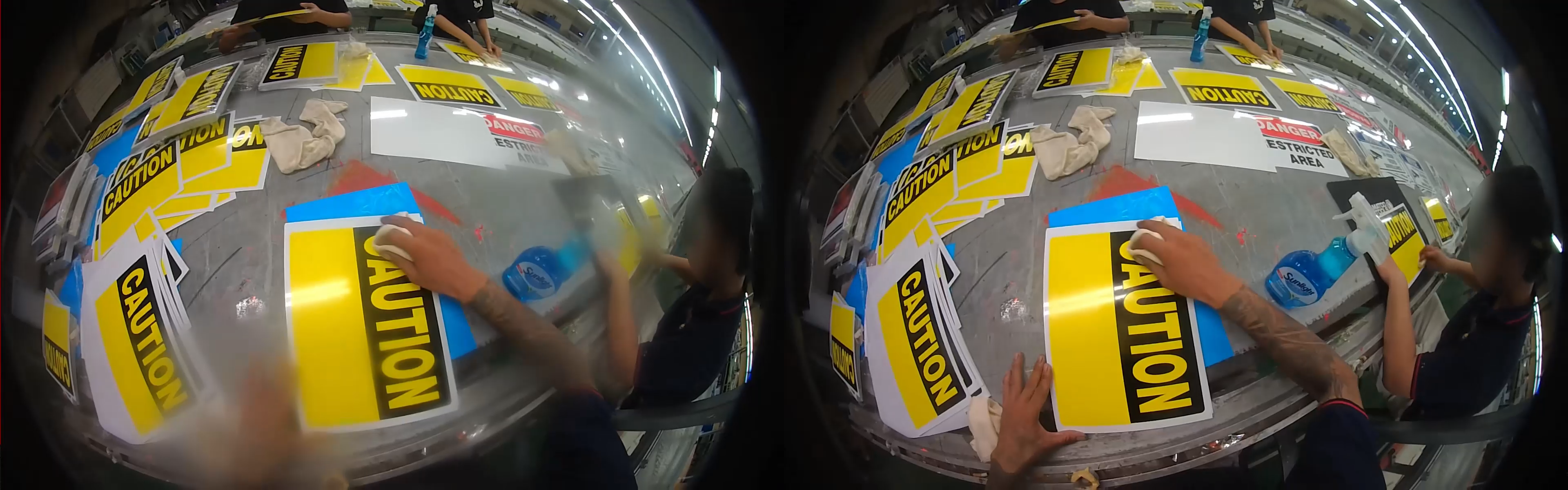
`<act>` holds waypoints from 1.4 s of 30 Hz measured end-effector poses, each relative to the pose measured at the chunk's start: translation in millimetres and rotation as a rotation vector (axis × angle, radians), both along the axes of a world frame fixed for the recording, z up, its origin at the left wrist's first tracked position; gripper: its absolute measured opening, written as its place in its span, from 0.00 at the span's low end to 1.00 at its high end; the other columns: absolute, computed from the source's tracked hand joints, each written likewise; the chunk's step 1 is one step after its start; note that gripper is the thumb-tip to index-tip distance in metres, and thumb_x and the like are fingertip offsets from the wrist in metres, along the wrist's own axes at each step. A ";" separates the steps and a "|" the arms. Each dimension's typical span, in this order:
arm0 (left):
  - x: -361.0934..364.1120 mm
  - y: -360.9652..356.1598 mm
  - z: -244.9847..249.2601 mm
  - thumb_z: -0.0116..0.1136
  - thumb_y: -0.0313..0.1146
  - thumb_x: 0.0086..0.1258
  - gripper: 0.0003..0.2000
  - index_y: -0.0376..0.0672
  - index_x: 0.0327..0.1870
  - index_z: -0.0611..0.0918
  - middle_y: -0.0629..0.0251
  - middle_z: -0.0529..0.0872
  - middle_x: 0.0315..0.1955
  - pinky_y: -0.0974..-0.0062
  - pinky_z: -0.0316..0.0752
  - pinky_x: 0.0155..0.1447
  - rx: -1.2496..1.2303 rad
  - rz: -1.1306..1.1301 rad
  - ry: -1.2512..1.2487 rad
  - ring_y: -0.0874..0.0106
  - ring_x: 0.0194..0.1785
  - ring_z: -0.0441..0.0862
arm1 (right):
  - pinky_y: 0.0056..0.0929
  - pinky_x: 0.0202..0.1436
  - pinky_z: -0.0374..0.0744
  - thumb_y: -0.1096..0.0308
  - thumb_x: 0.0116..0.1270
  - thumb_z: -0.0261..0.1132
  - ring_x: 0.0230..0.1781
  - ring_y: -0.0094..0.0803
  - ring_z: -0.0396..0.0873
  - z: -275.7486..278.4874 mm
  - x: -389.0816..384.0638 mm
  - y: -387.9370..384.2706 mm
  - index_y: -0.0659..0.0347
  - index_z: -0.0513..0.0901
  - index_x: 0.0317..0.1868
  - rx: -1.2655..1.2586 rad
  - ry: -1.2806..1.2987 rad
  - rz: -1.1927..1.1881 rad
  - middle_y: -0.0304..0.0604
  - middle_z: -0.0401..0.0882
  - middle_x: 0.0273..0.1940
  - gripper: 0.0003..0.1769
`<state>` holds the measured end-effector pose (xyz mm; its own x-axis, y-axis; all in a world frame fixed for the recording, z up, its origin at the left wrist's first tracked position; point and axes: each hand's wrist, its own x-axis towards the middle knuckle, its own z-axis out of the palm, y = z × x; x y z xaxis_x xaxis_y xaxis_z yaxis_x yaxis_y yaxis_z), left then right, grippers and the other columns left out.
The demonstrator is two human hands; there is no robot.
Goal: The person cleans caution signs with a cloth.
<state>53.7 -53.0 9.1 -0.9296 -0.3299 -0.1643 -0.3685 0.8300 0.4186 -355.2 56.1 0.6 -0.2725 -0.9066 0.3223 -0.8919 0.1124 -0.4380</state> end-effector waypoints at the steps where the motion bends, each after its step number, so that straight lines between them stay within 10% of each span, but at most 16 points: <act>1: -0.4 2.1 -0.2 0.86 0.69 0.49 0.68 0.31 0.87 0.67 0.41 0.66 0.87 0.25 0.43 0.89 0.006 0.022 -0.018 0.35 0.94 0.45 | 0.49 0.71 0.84 0.68 0.74 0.72 0.71 0.48 0.82 -4.3 8.1 -5.3 0.58 0.91 0.53 -0.027 0.120 0.077 0.45 0.86 0.62 0.10; 6: 4.3 0.7 -8.4 0.84 0.72 0.49 0.68 0.30 0.85 0.69 0.40 0.68 0.86 0.25 0.45 0.88 -0.049 -0.004 -0.011 0.36 0.94 0.46 | 0.42 0.78 0.81 0.70 0.69 0.75 0.74 0.45 0.79 -5.9 50.5 10.1 0.57 0.91 0.53 -0.065 0.195 0.362 0.40 0.86 0.62 0.13; 10: 7.0 -3.0 -15.1 0.83 0.73 0.50 0.68 0.33 0.88 0.67 0.44 0.65 0.89 0.24 0.44 0.88 -0.043 0.003 -0.032 0.37 0.94 0.45 | 0.45 0.75 0.84 0.68 0.74 0.75 0.75 0.47 0.81 -5.2 -3.3 -9.8 0.54 0.89 0.59 0.016 0.056 -0.036 0.43 0.86 0.66 0.15; 14: 6.4 -1.3 -7.6 0.84 0.71 0.50 0.69 0.38 0.90 0.64 0.50 0.62 0.91 0.24 0.43 0.89 -0.010 0.038 -0.061 0.38 0.95 0.43 | 0.45 0.71 0.86 0.60 0.75 0.76 0.74 0.48 0.83 -2.3 48.2 -9.0 0.54 0.90 0.57 -0.055 0.122 0.368 0.45 0.87 0.66 0.14; 17: 6.5 -1.8 -11.7 0.86 0.70 0.49 0.70 0.40 0.91 0.63 0.53 0.61 0.92 0.25 0.43 0.89 -0.024 0.023 -0.067 0.38 0.95 0.43 | 0.48 0.64 0.89 0.60 0.78 0.74 0.73 0.49 0.84 -13.1 -11.0 -33.8 0.53 0.91 0.57 0.041 -0.092 0.023 0.43 0.87 0.68 0.13; 22: -0.1 -2.9 -7.2 0.87 0.69 0.49 0.69 0.40 0.91 0.64 0.53 0.62 0.91 0.26 0.43 0.90 0.025 0.074 -0.081 0.38 0.95 0.44 | 0.44 0.69 0.89 0.64 0.79 0.71 0.78 0.44 0.79 11.1 78.4 -17.4 0.46 0.89 0.65 -0.031 0.171 0.565 0.41 0.83 0.72 0.17; 29: 0.5 -1.1 -12.1 0.87 0.68 0.47 0.70 0.42 0.91 0.64 0.54 0.62 0.91 0.29 0.41 0.91 -0.003 0.048 -0.011 0.41 0.95 0.44 | 0.47 0.83 0.79 0.73 0.70 0.74 0.79 0.45 0.79 1.2 54.8 13.0 0.50 0.87 0.67 0.127 0.269 0.545 0.50 0.83 0.69 0.25; 37: 1.6 -0.6 -11.9 0.89 0.66 0.44 0.70 0.42 0.90 0.66 0.53 0.63 0.91 0.30 0.42 0.91 -0.020 0.039 0.017 0.43 0.96 0.44 | 0.46 0.76 0.83 0.78 0.72 0.69 0.78 0.53 0.76 1.3 30.3 37.8 0.56 0.86 0.66 0.076 0.197 0.253 0.49 0.80 0.71 0.23; 42: 0.0 -0.5 -13.1 0.89 0.65 0.41 0.71 0.41 0.90 0.66 0.51 0.65 0.90 0.30 0.42 0.91 -0.006 0.063 -0.026 0.42 0.95 0.44 | 0.50 0.74 0.86 0.76 0.78 0.65 0.74 0.50 0.83 17.5 112.8 111.1 0.52 0.86 0.62 0.102 -0.154 0.852 0.50 0.77 0.75 0.16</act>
<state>53.7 -53.6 -4.0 -0.9025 -0.3884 -0.1861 -0.4306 0.8072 0.4038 -242.4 167.2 18.1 0.4776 -0.8442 0.2435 -0.6220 -0.5206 -0.5848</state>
